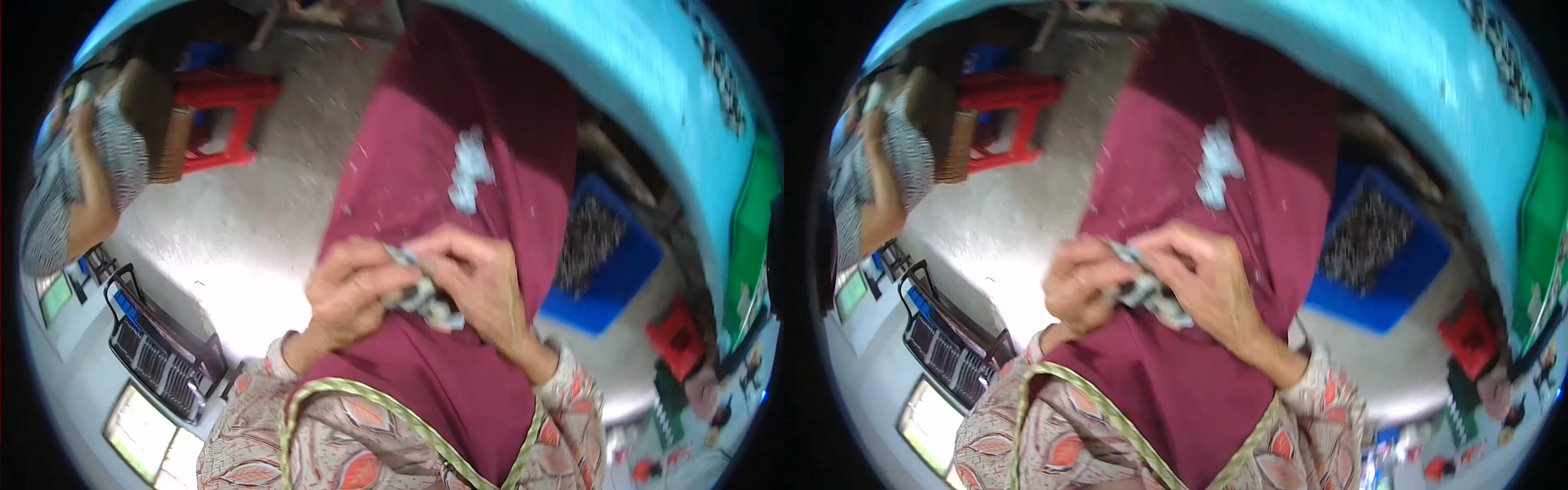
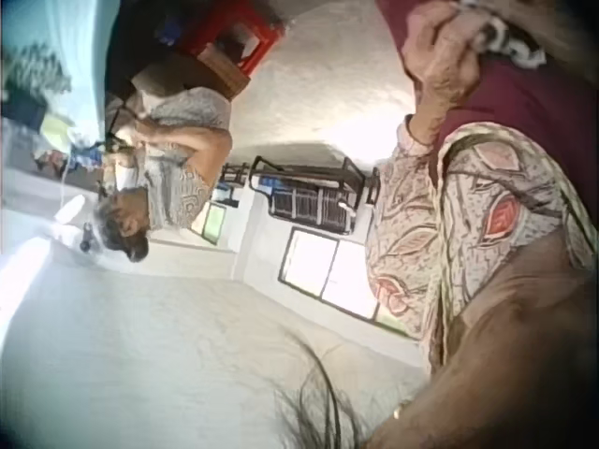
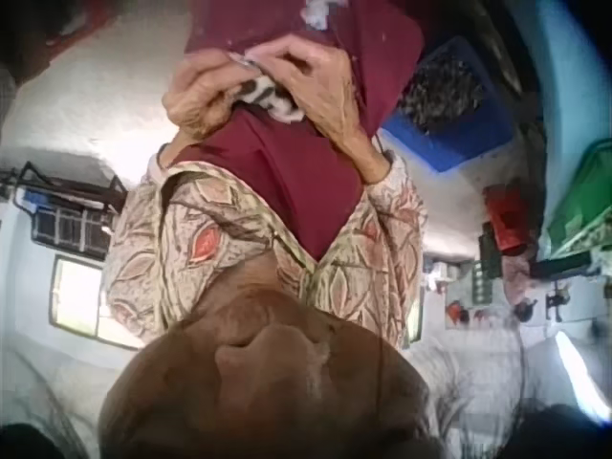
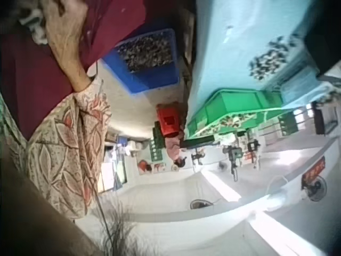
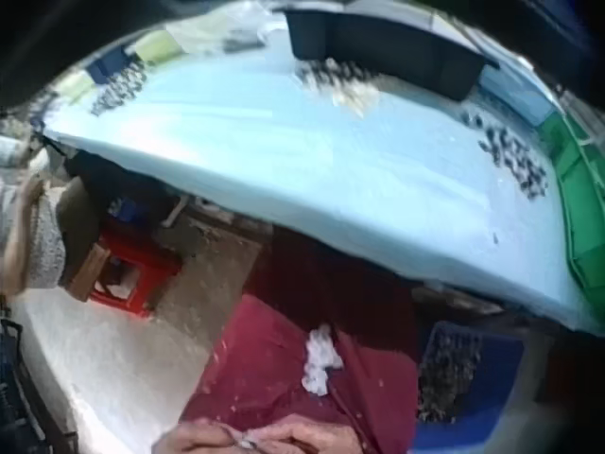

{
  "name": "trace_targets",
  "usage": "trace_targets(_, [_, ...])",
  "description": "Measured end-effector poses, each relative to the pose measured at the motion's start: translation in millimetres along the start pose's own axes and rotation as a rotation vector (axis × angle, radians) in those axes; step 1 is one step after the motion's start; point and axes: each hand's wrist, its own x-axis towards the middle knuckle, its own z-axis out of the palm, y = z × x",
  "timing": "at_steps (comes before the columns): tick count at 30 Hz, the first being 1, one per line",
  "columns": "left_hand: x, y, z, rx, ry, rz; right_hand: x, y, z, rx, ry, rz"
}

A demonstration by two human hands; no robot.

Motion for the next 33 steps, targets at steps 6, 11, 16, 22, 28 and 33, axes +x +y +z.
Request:
trace_targets(6, [3.6,-8.9,6.3,-0.073,-0.004,-0.245,14.6,9.4,5.6,0.0,0.118,0.121])
trace_targets(11, [-17.4,-5.1,7.2,-0.174,-0.022,-0.268,16.5,43.2,2.3,0.294,0.026,0.057])
trace_targets(16, [-11.9,-7.0,12.3,-0.17,-0.046,-0.335,22.8,49.3,-3.7,0.422,-0.025,0.101])
trace_targets(22, [-3.4,-9.1,10.7,-0.329,-0.175,-0.755,13.8,25.9,-9.8,0.205,-0.121,0.006])
trace_targets(28, [-5.1,-17.1,10.7,-0.356,-0.224,-0.929,26.2,22.3,-0.6,-0.271,-0.096,-0.065])
trace_targets(33, [-14.9,-27.3,17.3,-0.285,-0.184,-0.84,38.9,46.5,-1.9,-0.313,-0.082,-0.05])
